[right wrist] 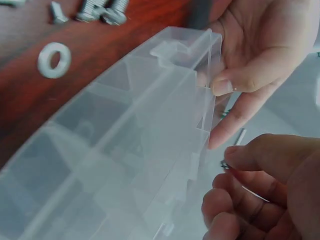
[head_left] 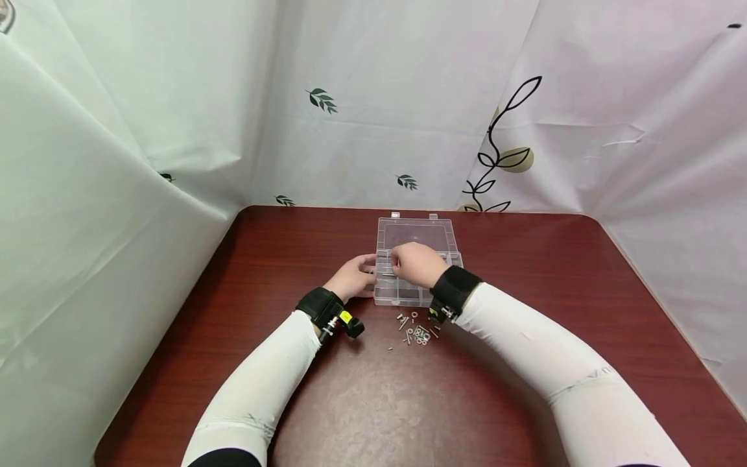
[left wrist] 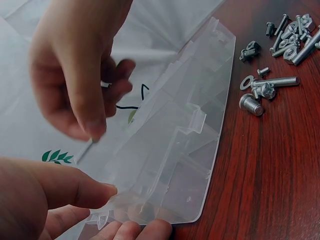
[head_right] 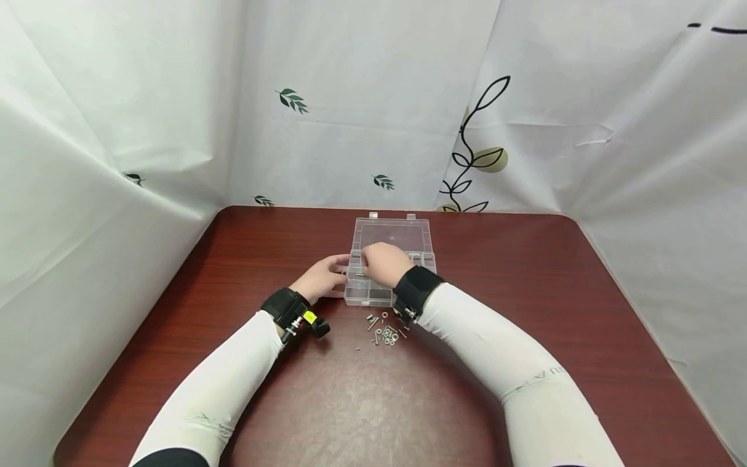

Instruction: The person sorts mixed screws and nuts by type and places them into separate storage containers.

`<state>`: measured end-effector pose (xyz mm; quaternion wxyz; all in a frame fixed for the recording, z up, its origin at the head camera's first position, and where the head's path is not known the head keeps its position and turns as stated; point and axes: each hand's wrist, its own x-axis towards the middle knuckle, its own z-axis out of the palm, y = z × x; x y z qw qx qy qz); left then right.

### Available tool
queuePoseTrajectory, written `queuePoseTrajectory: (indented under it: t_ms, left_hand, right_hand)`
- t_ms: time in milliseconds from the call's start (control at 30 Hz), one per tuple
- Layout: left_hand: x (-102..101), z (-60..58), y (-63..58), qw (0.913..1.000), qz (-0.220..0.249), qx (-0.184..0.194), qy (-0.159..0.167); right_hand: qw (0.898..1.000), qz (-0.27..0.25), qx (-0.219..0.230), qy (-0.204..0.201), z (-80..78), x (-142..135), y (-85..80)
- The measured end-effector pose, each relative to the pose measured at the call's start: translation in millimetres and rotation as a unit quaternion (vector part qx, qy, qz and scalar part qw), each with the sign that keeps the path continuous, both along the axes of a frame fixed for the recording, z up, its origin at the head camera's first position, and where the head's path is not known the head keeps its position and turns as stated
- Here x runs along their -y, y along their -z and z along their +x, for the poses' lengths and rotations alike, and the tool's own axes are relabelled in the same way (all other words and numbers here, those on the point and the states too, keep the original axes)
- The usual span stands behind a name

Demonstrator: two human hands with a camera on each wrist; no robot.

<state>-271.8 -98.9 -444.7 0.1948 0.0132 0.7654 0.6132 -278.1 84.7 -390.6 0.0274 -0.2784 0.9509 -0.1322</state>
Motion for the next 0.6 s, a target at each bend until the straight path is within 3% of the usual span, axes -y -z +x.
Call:
queuePoseTrajectory:
  t_ms: [233, 600]
  left_hand:
    - [0.0, 1.0, -1.3, 0.9998, -0.02, -0.006, 0.0]
    - [1.4, 0.4, 2.4, 0.9999, -0.006, -0.01, -0.005]
  right_hand:
    - [0.999, 0.036, 0.018, 0.003, -8.8, 12.9, 2.4]
    - [0.999, 0.049, 0.013, 0.01, -11.3, 15.8, 15.7]
